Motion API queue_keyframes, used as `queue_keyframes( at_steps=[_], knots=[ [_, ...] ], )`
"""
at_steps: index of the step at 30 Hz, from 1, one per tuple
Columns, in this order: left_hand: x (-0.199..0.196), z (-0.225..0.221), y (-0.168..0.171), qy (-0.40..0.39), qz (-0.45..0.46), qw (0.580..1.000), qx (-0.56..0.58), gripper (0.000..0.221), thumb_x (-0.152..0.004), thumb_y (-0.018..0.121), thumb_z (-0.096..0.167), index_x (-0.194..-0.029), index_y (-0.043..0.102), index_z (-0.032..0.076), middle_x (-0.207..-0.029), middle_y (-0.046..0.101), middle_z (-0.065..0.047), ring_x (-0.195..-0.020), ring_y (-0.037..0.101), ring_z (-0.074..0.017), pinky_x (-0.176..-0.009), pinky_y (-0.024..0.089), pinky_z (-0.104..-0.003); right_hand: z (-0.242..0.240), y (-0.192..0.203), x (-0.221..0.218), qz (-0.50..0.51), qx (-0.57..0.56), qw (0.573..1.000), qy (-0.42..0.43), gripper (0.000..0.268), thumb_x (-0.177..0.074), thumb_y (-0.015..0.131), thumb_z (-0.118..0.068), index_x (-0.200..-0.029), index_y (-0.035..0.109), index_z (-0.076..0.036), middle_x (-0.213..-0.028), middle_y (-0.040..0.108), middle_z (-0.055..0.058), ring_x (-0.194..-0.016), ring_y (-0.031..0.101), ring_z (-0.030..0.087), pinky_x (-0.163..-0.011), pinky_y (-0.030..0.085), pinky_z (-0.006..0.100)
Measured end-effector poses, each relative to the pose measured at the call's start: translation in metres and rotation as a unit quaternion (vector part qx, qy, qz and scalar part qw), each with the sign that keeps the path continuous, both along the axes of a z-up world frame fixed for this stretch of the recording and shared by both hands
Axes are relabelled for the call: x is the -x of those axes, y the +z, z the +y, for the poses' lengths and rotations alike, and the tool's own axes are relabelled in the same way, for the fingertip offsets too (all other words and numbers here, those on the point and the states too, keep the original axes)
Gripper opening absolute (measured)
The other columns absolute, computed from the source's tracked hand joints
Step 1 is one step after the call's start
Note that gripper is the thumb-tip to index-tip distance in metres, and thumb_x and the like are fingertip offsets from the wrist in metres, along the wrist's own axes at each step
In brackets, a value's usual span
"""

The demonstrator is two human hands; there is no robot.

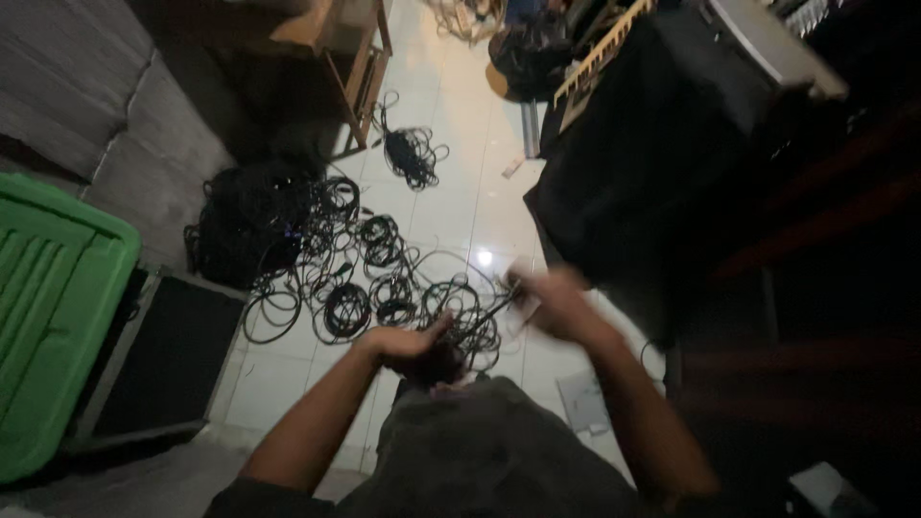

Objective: The person coils black cables by hand and places them into a large white plastic bin.

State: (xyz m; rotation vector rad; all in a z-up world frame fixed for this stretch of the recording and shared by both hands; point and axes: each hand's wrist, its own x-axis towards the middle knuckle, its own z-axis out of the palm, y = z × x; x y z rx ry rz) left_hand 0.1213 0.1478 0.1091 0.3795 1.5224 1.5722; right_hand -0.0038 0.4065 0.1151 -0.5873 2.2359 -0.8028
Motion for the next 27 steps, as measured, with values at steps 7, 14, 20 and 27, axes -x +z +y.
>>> queue_keyframes(
  at_steps=[7,14,20,27],
  knots=[
    [0.039,-0.042,-0.060,0.411,0.066,0.847,-0.332,0.070,-0.107,0.026,0.053,-0.113,0.065,-0.006,-0.098,0.058,-0.024,-0.080,0.052,-0.0302,-0.066,0.045,-0.041,-0.021,-0.022,-0.077,-0.021,0.013,0.952,0.304,0.023,-0.099,0.053,-0.023,-0.106,0.070,-0.011,-0.088,0.071,0.008,-0.078,0.068,0.023,-0.071,0.055,0.037],
    [0.011,-0.021,-0.123,0.078,-0.339,0.743,-0.572,0.057,-0.107,0.036,0.049,-0.128,0.053,-0.002,-0.111,0.056,-0.019,-0.098,0.053,-0.0265,-0.082,0.049,-0.041,-0.029,0.001,0.011,0.053,0.083,0.995,-0.008,0.036,-0.097,0.051,-0.014,-0.133,0.057,-0.010,-0.079,0.068,0.015,-0.071,0.067,0.027,-0.064,0.053,0.040],
    [0.041,-0.005,-0.025,0.206,0.050,0.939,-0.272,0.105,-0.086,0.025,0.090,-0.119,0.059,-0.004,-0.104,0.067,-0.018,-0.099,0.067,-0.0284,-0.091,0.056,-0.039,-0.031,-0.001,-0.063,0.057,0.074,0.965,0.246,0.055,-0.087,0.061,-0.009,-0.140,0.049,-0.008,-0.096,0.070,0.010,-0.081,0.068,0.022,-0.071,0.057,0.039],
    [0.022,0.004,-0.002,0.155,0.074,0.927,-0.333,0.123,-0.080,0.014,0.104,-0.099,0.066,-0.005,-0.098,0.067,-0.015,-0.087,0.062,-0.0256,-0.081,0.052,-0.036,-0.039,-0.007,-0.003,0.071,-0.060,0.989,0.119,0.028,-0.099,0.051,-0.015,-0.124,0.059,-0.006,-0.094,0.073,0.014,-0.081,0.071,0.026,-0.069,0.057,0.043]
  ],
)
